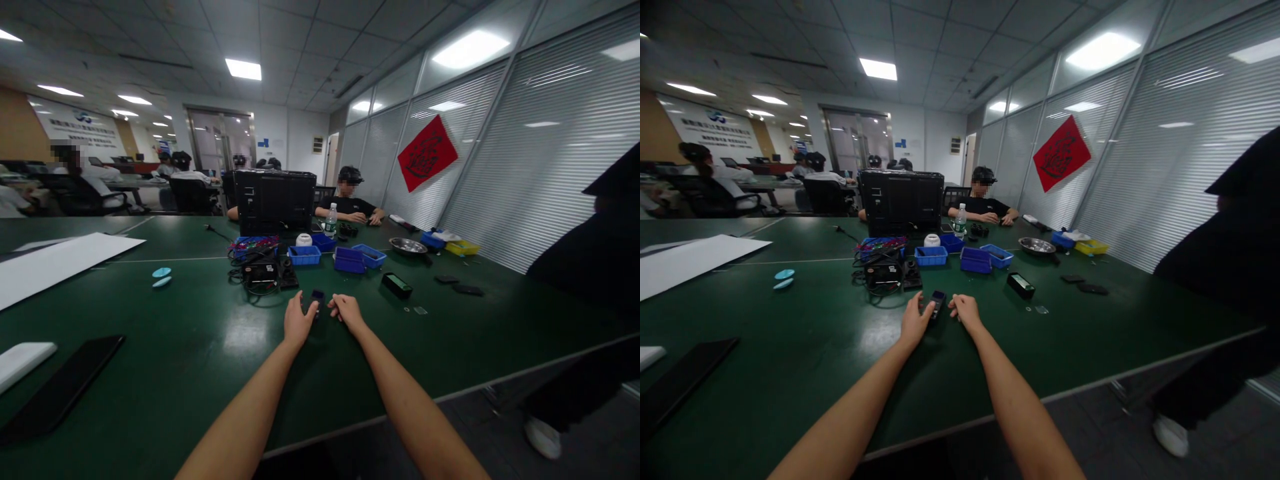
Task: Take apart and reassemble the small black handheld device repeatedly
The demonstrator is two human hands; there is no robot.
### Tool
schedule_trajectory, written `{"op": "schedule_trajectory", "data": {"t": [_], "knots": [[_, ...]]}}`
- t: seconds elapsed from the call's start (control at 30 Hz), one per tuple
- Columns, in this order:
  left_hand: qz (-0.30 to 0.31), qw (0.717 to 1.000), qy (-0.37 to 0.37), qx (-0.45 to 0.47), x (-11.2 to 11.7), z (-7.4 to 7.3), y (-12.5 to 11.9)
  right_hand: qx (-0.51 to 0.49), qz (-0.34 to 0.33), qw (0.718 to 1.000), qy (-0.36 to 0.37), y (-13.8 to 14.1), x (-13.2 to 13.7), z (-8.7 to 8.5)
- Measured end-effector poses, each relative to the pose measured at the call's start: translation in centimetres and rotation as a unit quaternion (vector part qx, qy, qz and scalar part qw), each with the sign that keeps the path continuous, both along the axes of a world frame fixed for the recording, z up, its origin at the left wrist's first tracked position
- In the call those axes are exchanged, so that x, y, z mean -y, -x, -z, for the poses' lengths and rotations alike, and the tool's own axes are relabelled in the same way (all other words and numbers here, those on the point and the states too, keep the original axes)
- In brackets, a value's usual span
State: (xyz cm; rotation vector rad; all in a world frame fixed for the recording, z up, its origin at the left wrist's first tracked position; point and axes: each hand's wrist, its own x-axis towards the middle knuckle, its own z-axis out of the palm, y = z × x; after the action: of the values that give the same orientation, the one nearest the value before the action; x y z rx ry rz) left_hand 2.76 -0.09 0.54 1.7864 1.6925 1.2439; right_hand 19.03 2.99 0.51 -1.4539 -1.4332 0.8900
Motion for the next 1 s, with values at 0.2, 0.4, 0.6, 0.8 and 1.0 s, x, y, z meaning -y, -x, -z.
{"op": "schedule_trajectory", "data": {"t": [0.2,0.4,0.6,0.8,1.0], "knots": [[0.045,0.997,-0.002,-0.062,0.7,-0.1,-0.6,0.086,0.018,0.995,-0.036,-0.1,0.0,0.1],[0.033,0.996,0.063,-0.051,0.5,0.4,-0.5,0.166,0.105,0.974,-0.116,-0.4,-0.5,0.8],[0.016,0.997,0.059,-0.04,0.2,0.7,-0.2,0.159,0.112,0.975,-0.109,-0.8,-0.8,0.9],[0.025,0.997,0.054,-0.044,0.9,0.4,1.0,0.166,0.096,0.976,-0.099,-0.8,-0.8,1.0],[0.034,0.996,0.056,-0.064,2.6,-0.4,4.7,0.195,0.068,0.974,-0.091,-0.8,-0.7,0.9]]}}
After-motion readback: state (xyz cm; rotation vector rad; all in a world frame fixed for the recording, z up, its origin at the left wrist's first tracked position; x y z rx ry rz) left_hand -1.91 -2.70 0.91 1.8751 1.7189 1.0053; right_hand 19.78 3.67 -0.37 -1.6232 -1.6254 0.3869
